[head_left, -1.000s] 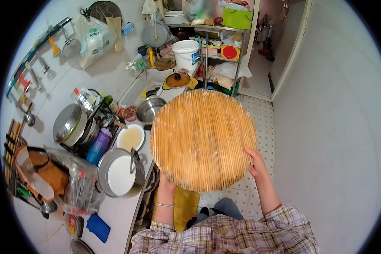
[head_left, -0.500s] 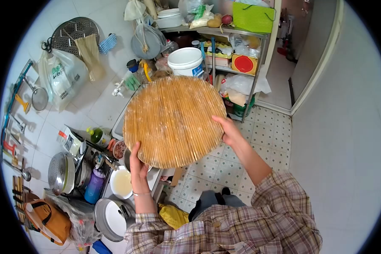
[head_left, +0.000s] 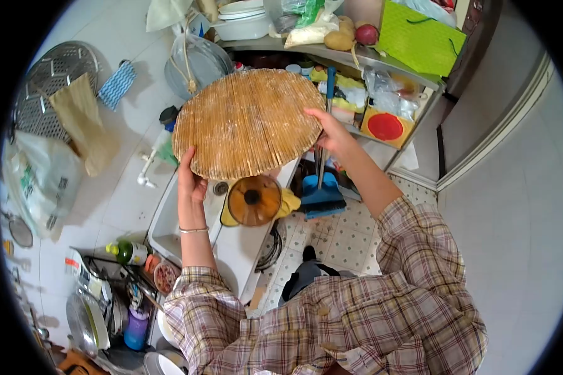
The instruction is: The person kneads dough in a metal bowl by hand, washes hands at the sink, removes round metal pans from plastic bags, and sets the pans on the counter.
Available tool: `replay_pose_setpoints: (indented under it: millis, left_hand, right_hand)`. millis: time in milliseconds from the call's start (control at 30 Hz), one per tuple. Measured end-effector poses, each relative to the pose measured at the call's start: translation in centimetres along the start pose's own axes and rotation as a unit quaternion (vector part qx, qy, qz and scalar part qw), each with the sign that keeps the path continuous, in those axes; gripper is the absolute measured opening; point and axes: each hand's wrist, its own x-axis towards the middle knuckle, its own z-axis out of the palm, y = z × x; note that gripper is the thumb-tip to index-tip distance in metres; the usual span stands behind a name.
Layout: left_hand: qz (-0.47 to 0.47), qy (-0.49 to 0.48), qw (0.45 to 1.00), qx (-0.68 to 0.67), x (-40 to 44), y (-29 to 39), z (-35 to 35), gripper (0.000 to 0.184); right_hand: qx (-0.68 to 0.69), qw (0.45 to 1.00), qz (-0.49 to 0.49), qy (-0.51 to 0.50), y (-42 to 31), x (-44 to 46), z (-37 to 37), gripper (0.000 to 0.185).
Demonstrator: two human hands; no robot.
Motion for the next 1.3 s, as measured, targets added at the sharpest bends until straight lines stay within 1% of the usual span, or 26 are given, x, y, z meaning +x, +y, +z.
replay_pose_setpoints:
  millis: [100, 200, 267, 367, 467, 533, 567, 600, 633, 667, 733, 800, 867, 900, 967, 1000, 1033, 1067, 1100, 1133, 1200, 1233, 1267, 1300]
  left_hand:
    - [-0.016, -0.005, 1.000, -0.003, 5.6, -1.2, 0.6, 0.039]
    - [-0.044, -0.005, 0.999, -0.014, 9.4, -2.5, 0.8, 0.039]
    - [-0.034, -0.011, 0.999, -0.025, 10.8, -3.3, 1.4, 0.037]
    - [-0.022, 0.008, 0.999, -0.021, 12.9, -4.4, 1.8, 0.038]
    - [-0.030, 0.003, 1.000, -0.008, 13.8, -5.0, 3.0, 0.038]
    - [-0.034, 0.024, 0.999, 0.000, 14.6, -5.6, 3.3, 0.037]
    - [-0.040, 0.038, 0.998, 0.003, 15.2, -6.1, 3.3, 0.037]
    - [-0.042, 0.043, 0.998, 0.006, 15.5, -6.5, 3.4, 0.037]
    - [-0.043, 0.049, 0.998, 0.009, 15.8, -6.8, 3.5, 0.037]
    - [-0.039, 0.050, 0.998, 0.010, 15.9, -7.2, 3.6, 0.037]
    - [0.000, 0.015, 0.999, -0.031, 15.6, -7.8, 4.1, 0.036]
    - [0.007, 0.028, 0.999, -0.024, 15.5, -7.9, 4.2, 0.037]
    - [-0.011, 0.046, 0.999, -0.010, 15.5, -8.0, 4.1, 0.039]
    - [-0.003, 0.052, 0.999, -0.013, 15.6, -8.2, 3.9, 0.039]
    - [-0.023, 0.048, 0.997, 0.049, 15.7, -8.3, 2.9, 0.044]
    - [-0.013, 0.057, 0.997, 0.045, 15.6, -8.1, 3.1, 0.044]
    - [-0.014, 0.058, 0.998, 0.025, 15.4, -8.1, 3.7, 0.046]
    - [-0.014, 0.060, 0.998, 0.003, 15.2, -8.0, 4.3, 0.048]
    - [-0.009, 0.063, 0.998, 0.017, 14.8, -7.8, 4.8, 0.057]
    - [0.005, 0.080, 0.997, 0.008, 14.5, -7.6, 4.0, 0.057]
    - [-0.022, 0.035, 0.995, -0.089, 14.3, -7.3, 1.5, 0.069]
    - [-0.001, -0.331, 0.909, -0.253, 16.3, -8.9, -5.3, 0.082]
    - [0.019, -0.313, 0.914, -0.257, 14.2, -8.5, -4.7, 0.082]
    - [0.060, -0.141, 0.948, -0.279, 12.0, -7.4, -1.9, 0.085]
  right_hand:
    - [0.011, 0.999, -0.024, -0.022, -2.0, 4.3, -1.2, 0.041]
    - [-0.015, 1.000, 0.009, -0.007, -3.7, 7.6, -2.7, 0.041]
    - [-0.013, 1.000, 0.005, 0.000, -4.3, 9.2, -3.2, 0.041]
    - [-0.012, 1.000, 0.005, 0.015, -4.8, 10.6, -3.9, 0.040]
    - [0.007, 1.000, 0.007, -0.004, -5.4, 12.6, -5.6, 0.037]
    - [0.007, 1.000, 0.023, 0.003, -5.9, 13.5, -6.4, 0.036]
    - [0.025, 0.999, 0.018, -0.025, -5.9, 14.2, -7.1, 0.037]
    - [0.025, 0.999, 0.022, -0.029, -6.0, 14.4, -7.1, 0.037]
    - [0.012, 1.000, 0.021, -0.002, -6.2, 14.5, -7.2, 0.037]
    - [-0.002, 1.000, 0.016, 0.024, -6.5, 14.8, -7.1, 0.037]
    - [-0.006, 1.000, 0.019, 0.016, -6.2, 15.8, -7.9, 0.038]
    - [-0.014, 1.000, 0.024, 0.004, -6.0, 16.6, -8.3, 0.038]
    - [-0.020, 1.000, 0.019, 0.015, -5.8, 16.7, -8.7, 0.039]
    - [-0.003, 1.000, 0.015, -0.003, -5.5, 16.9, -9.0, 0.039]
    - [0.000, 1.000, 0.025, -0.013, -5.8, 16.4, -8.8, 0.039]
    - [0.007, 0.999, 0.032, -0.015, -6.0, 16.3, -8.6, 0.038]
    - [-0.015, 0.999, 0.040, -0.021, -6.0, 16.5, -8.6, 0.046]
    - [-0.023, 0.998, 0.048, -0.035, -6.1, 16.6, -8.7, 0.046]
    - [-0.042, 0.998, 0.046, -0.022, -6.2, 16.7, -8.9, 0.053]
    - [-0.064, 0.997, 0.044, -0.011, -6.3, 16.7, -8.8, 0.060]
    - [-0.078, 0.993, 0.086, -0.016, -7.1, 15.7, -9.2, 0.072]
    - [-0.078, 0.992, 0.100, -0.016, -7.5, 14.7, -9.6, 0.072]
    - [-0.077, 0.990, 0.113, -0.016, -7.4, 13.6, -10.1, 0.072]
    - [-0.058, 0.993, 0.102, 0.011, -6.6, 12.5, -10.9, 0.065]
